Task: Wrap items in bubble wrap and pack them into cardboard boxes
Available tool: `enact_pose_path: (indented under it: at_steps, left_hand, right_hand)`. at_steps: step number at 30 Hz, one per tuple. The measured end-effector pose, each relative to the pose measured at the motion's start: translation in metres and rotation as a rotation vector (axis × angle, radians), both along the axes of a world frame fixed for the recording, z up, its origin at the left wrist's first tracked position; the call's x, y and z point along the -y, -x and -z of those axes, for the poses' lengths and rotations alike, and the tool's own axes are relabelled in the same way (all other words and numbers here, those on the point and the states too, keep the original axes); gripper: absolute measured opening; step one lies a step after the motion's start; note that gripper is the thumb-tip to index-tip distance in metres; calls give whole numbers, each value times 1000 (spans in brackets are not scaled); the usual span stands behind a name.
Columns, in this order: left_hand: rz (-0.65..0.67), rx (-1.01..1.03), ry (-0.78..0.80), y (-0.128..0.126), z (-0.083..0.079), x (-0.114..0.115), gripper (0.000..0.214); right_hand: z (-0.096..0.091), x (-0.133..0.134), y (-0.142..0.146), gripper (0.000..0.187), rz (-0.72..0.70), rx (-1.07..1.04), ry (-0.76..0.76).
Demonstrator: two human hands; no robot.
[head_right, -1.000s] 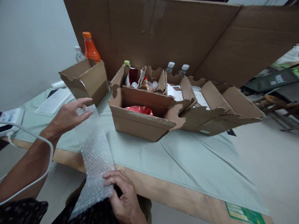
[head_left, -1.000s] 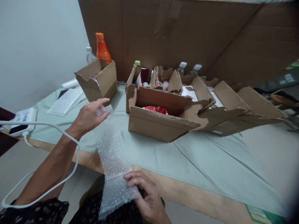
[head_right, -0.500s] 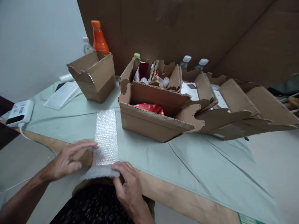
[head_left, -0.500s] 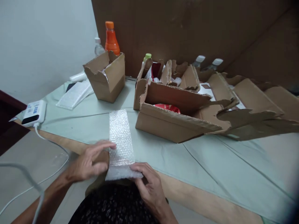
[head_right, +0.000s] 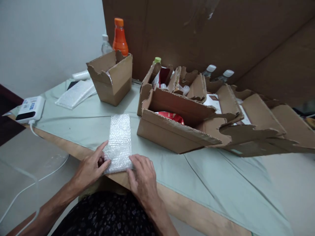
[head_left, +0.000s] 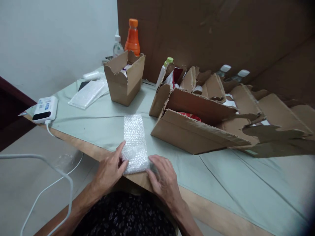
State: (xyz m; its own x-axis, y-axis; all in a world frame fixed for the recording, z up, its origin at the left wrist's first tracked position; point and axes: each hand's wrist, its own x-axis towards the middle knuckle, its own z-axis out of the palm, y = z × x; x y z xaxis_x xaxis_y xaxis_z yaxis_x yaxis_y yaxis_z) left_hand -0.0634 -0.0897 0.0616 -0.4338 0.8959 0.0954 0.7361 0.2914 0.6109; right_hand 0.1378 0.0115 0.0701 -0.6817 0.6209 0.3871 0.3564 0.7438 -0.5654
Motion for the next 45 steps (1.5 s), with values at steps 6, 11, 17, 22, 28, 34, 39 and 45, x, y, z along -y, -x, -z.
enact_pose_path:
  at_steps: [6, 11, 17, 22, 28, 34, 39, 45]
  left_hand:
    - [44, -77, -12, 0, 7, 1, 61]
    - [92, -164, -140, 1, 13, -5, 56]
    - [118, -125, -276, 0, -4, 12, 56]
    - [254, -32, -269, -6, -9, 24, 49]
    - [121, -84, -252, -4, 9, 8, 34]
    - [99, -164, -264, 0, 9, 8, 36]
    - [273, -102, -335, 0, -1, 20, 43]
    - [166, -69, -246, 0, 5, 4, 34]
  right_hand:
    - [-3, 2, -2, 60, -252, 242, -43]
    - [9, 0, 4, 50, -227, 252, -103]
    - [1, -2, 6, 42, -228, 174, -47]
    - [-6, -9, 15, 28, -195, 153, 126]
    - [-4, -7, 5, 27, -59, 13, -120]
    - [-4, -14, 9, 28, -272, 229, -195]
    - [-10, -17, 12, 25, -263, 166, 9]
    - [-14, -11, 2, 29, -111, 157, -50]
